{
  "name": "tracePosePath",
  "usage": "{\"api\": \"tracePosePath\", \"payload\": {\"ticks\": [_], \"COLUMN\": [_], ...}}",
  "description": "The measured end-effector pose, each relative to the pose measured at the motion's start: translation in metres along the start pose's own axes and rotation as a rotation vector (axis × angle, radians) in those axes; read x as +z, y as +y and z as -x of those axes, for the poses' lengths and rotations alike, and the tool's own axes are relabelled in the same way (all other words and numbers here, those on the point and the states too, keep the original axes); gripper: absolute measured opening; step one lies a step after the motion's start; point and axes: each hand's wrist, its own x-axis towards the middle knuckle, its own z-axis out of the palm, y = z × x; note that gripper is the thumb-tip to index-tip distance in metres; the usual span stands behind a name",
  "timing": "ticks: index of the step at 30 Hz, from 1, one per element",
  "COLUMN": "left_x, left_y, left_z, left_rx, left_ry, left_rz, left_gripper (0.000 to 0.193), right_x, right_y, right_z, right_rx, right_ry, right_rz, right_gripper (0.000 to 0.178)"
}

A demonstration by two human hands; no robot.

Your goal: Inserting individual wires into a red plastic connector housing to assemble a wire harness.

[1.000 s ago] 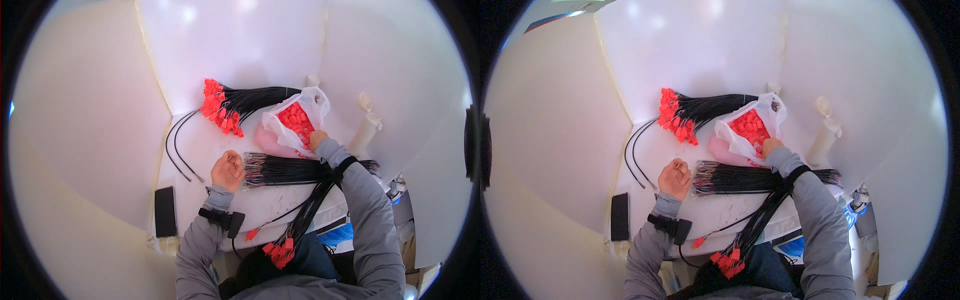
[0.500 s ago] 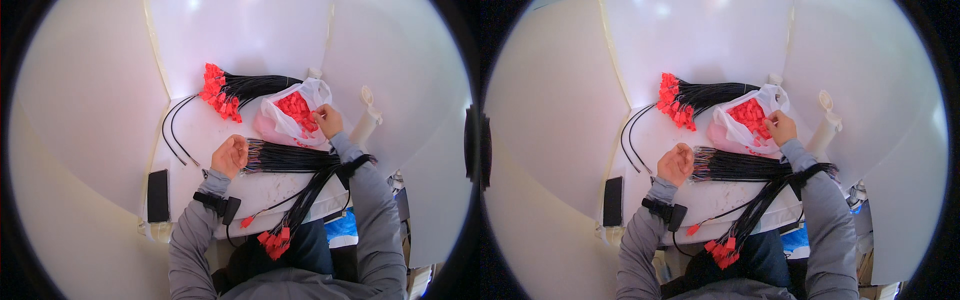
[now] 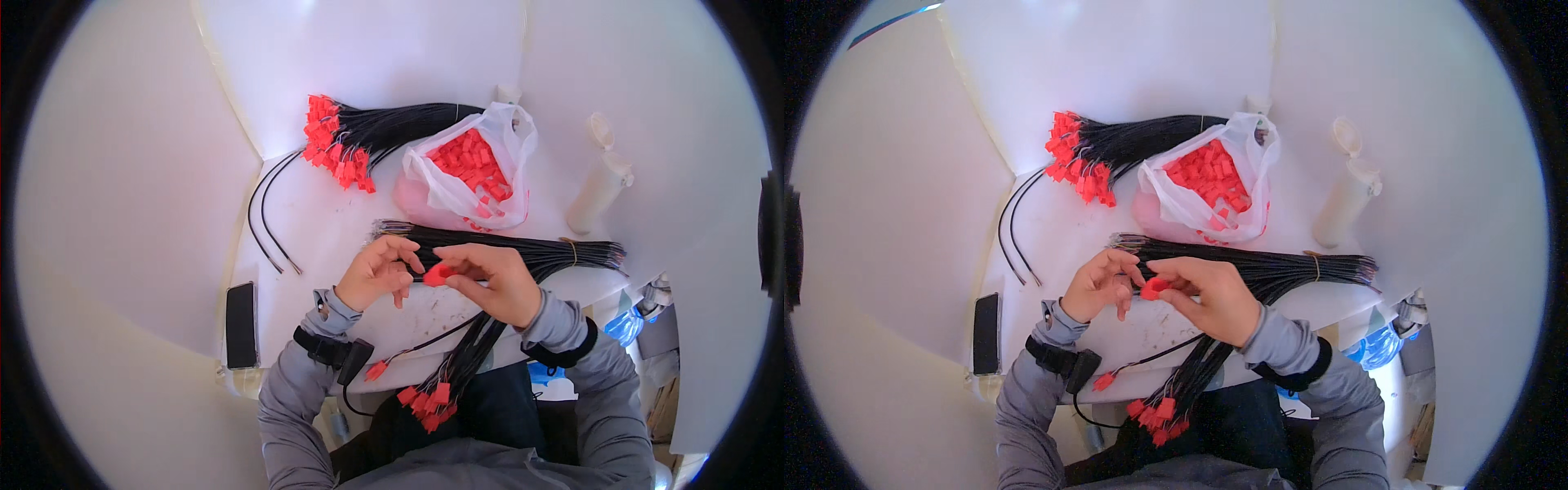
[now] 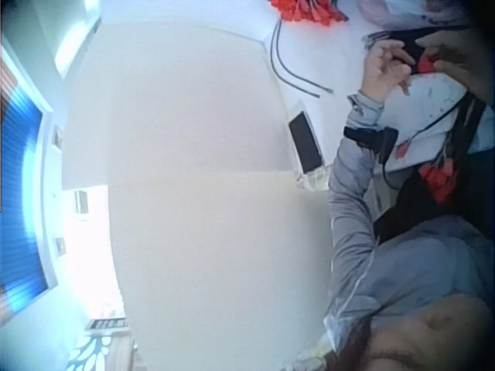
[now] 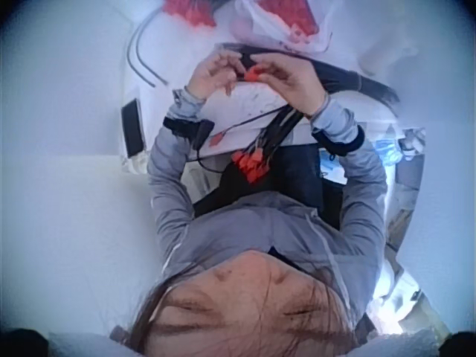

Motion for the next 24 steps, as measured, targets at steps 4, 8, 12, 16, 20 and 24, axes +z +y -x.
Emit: {"api": "tracePosePath", "payload": {"ticks": [4,8,12,16,20,24], "left_x": [0.005,0.004,0.0,0.001,0.003,-0.001], "left_y": [-0.014,-0.025,-0.026,-0.027,-0.024,-0.025], "left_z": [-0.001,0.001,0.003,0.002,0.003,0.006], "left_rx": [0.017,-0.004,0.073,0.078,0.083,0.02], "left_ry": [0.056,0.083,0.078,0.092,0.09,0.072], "left_rz": [-0.111,-0.136,-0.249,-0.266,-0.283,-0.265], "left_gripper": [0.033,0.031,0.025,0.021,0.02,0.02], "right_x": [0.008,0.01,0.014,0.017,0.016,0.018], "right_y": [0.025,0.032,0.044,0.055,0.056,0.052], "right_z": [-0.015,-0.02,-0.018,-0.016,-0.016,-0.017], "right_rx": [-0.172,-0.177,-0.15,-0.09,-0.112,-0.063], "right_ry": [-0.033,-0.049,-0.028,-0.094,-0.106,-0.075], "right_rz": [0.009,-0.044,-0.125,-0.172,-0.171,-0.189], "right_gripper": [0.025,0.019,0.02,0.022,0.025,0.028]}}
